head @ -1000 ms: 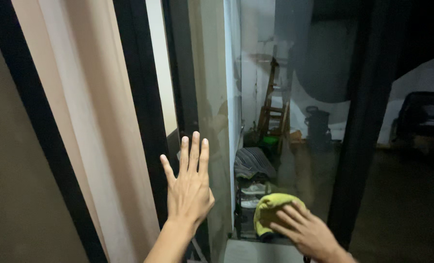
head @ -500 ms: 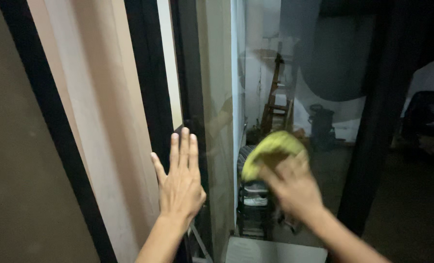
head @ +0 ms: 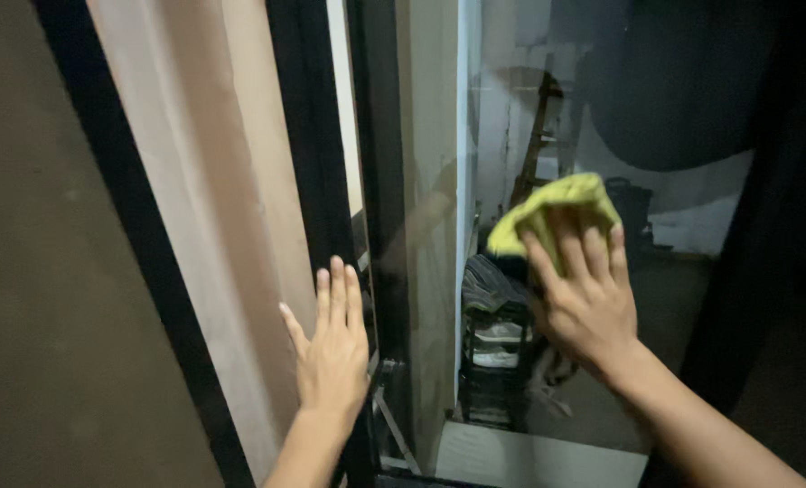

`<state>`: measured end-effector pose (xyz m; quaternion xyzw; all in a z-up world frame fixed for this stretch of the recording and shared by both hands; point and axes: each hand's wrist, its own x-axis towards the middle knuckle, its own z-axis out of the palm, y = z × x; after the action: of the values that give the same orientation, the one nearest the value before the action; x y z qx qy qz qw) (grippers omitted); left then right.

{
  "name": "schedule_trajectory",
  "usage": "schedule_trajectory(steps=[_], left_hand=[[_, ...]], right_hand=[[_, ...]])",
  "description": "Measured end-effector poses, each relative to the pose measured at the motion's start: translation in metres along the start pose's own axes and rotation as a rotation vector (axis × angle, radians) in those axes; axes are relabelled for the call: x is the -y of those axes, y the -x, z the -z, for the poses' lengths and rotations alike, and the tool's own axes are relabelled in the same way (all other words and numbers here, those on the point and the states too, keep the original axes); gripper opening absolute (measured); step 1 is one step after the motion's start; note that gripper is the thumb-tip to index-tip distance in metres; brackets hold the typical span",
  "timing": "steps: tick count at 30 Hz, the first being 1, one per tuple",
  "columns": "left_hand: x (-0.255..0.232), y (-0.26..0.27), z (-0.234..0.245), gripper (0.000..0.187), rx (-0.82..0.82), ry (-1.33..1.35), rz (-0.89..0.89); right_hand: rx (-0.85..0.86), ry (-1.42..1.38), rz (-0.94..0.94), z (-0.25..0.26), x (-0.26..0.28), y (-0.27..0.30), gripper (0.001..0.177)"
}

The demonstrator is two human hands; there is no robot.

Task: The person wipes a glass window pane with a cloth and then holds a spray bottle while pointing at the glass.

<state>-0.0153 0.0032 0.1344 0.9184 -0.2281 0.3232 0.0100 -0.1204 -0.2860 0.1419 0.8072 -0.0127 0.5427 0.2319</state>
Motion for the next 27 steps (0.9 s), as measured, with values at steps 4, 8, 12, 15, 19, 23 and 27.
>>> schedule_trajectory(steps=[4, 8, 12, 15, 19, 23, 27], left_hand=[[-0.001, 0.009, -0.013, 0.103, -0.036, 0.044, -0.020], [0.004, 0.016, -0.017, 0.101, -0.095, 0.028, -0.056], [0.003, 0.015, -0.013, 0.100, -0.193, 0.076, -0.072], [0.001, 0.016, -0.005, 0.109, -0.048, 0.095, -0.059], [-0.002, 0.018, 0.004, 0.118, -0.023, 0.206, -0.048], [-0.004, 0.016, -0.001, 0.112, -0.077, 0.179, -0.056], [-0.004, 0.017, -0.005, 0.107, -0.073, 0.235, -0.038]], right_hand=[[-0.045, 0.076, -0.049, -0.014, 0.020, 0.006, 0.076], [0.473, -0.080, 0.298, -0.048, 0.052, 0.083, 0.058], [0.314, -0.239, 0.510, -0.054, 0.068, 0.130, 0.075], [0.379, -0.245, 0.518, -0.045, 0.051, 0.109, 0.077], [0.209, 0.034, 0.215, -0.020, 0.026, 0.013, 0.049], [-0.088, 0.079, 0.029, 0.001, 0.039, -0.050, 0.073], [0.023, -0.020, 0.107, -0.027, 0.071, -0.010, 0.057]])
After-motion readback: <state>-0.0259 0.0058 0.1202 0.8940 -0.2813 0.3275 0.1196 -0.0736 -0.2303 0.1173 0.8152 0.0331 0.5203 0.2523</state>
